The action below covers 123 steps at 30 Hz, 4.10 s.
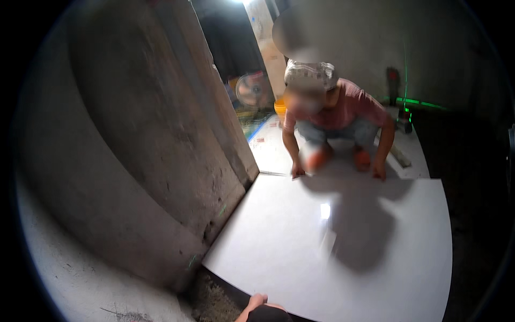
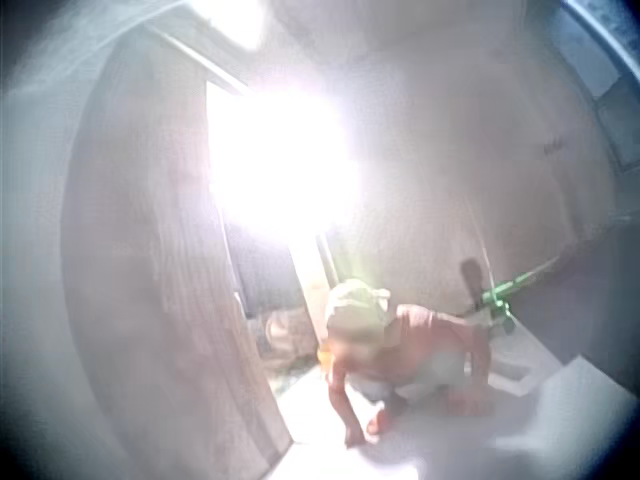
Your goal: The person moves a large tile from a staging area to a prepared floor section with a second person, aligns it with existing tiles and a laser level, and then uses a wooden block and a hammer to tap the tile into place, checking the alignment with tape and a small level.
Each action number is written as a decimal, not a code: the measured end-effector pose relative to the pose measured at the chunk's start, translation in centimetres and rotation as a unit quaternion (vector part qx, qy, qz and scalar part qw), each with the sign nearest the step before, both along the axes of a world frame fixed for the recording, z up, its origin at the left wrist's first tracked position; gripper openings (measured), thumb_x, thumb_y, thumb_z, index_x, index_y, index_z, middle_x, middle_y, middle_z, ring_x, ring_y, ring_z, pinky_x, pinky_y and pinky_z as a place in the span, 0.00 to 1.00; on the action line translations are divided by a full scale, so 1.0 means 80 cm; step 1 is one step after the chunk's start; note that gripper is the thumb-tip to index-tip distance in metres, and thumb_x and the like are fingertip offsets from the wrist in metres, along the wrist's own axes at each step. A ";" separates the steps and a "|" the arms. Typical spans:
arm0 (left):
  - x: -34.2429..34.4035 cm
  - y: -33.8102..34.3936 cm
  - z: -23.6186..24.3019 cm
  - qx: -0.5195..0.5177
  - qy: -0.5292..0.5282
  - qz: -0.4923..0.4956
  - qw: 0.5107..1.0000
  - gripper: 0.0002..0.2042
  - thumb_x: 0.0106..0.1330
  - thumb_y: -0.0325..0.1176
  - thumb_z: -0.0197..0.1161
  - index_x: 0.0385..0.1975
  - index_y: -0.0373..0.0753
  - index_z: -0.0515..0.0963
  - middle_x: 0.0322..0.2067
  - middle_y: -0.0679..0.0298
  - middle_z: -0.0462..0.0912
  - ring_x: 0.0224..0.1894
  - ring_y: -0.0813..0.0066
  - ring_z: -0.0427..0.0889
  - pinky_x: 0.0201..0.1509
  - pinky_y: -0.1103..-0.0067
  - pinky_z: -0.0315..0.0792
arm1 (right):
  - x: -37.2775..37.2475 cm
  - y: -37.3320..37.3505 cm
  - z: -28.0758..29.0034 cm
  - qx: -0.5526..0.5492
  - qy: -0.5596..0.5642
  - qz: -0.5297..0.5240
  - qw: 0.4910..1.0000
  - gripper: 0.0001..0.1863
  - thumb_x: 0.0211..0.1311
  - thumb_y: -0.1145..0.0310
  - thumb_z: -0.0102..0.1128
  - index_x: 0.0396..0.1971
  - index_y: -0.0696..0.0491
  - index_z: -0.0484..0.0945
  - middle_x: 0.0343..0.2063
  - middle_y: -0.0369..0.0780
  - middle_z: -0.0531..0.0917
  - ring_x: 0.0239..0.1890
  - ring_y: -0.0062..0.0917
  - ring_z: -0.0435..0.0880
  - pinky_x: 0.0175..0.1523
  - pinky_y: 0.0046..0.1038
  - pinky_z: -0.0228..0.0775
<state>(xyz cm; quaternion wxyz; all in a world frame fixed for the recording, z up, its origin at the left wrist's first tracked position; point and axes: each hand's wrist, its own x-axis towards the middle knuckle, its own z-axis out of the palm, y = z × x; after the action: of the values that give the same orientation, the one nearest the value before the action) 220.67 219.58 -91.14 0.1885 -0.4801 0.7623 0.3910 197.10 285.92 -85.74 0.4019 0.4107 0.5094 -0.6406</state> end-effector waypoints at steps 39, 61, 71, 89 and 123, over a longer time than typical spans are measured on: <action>-0.031 0.026 0.128 0.175 0.100 0.434 0.878 0.21 0.68 0.35 0.58 0.11 0.34 0.71 0.16 0.64 0.71 0.21 0.70 0.63 0.29 0.67 0.59 | 0.016 -0.035 -0.011 0.032 0.058 -0.046 0.997 0.44 0.62 0.29 0.48 0.47 0.61 0.80 0.11 0.32 0.68 0.10 0.17 0.58 0.13 0.20 0.47; -0.055 0.031 0.141 0.225 0.151 0.504 0.820 0.18 0.68 0.30 0.58 0.15 0.31 0.71 0.17 0.62 0.69 0.20 0.70 0.65 0.26 0.66 0.58 | 0.022 -0.051 0.019 -0.009 0.113 -0.071 0.991 0.36 0.68 0.37 0.47 0.41 0.62 0.79 0.20 0.39 0.77 0.13 0.21 0.63 0.16 0.23 0.54; -0.040 0.023 0.143 0.245 0.169 0.570 0.766 0.08 0.69 0.25 0.51 0.25 0.34 0.70 0.21 0.63 0.69 0.17 0.73 0.58 0.18 0.72 0.53 | 0.033 -0.102 0.062 -0.033 0.126 -0.151 0.980 0.28 0.70 0.44 0.52 0.50 0.57 0.74 0.36 0.45 0.81 0.18 0.24 0.66 0.22 0.24 0.61; -0.035 0.013 0.080 0.222 0.175 0.521 0.805 0.13 0.68 0.26 0.56 0.20 0.36 0.66 0.18 0.65 0.66 0.19 0.74 0.59 0.21 0.73 0.57 | 0.036 -0.144 0.141 -0.029 0.124 -0.187 0.974 0.27 0.66 0.49 0.61 0.50 0.58 0.73 0.40 0.40 0.77 0.39 0.34 0.73 0.40 0.34 0.69; -0.077 0.026 0.121 0.201 0.146 0.558 0.792 0.07 0.70 0.26 0.49 0.27 0.39 0.66 0.19 0.64 0.69 0.18 0.71 0.65 0.23 0.69 0.61 | 0.018 -0.145 0.073 0.025 0.071 -0.200 0.977 0.34 0.69 0.45 0.55 0.63 0.57 0.64 0.44 0.45 0.79 0.40 0.36 0.81 0.20 0.18 0.57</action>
<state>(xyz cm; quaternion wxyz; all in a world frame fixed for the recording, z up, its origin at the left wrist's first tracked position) 214.48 221.68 -81.42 -0.0835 -0.7107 0.2848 0.6378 198.51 274.36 -79.92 0.2178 0.4676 0.4597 -0.7229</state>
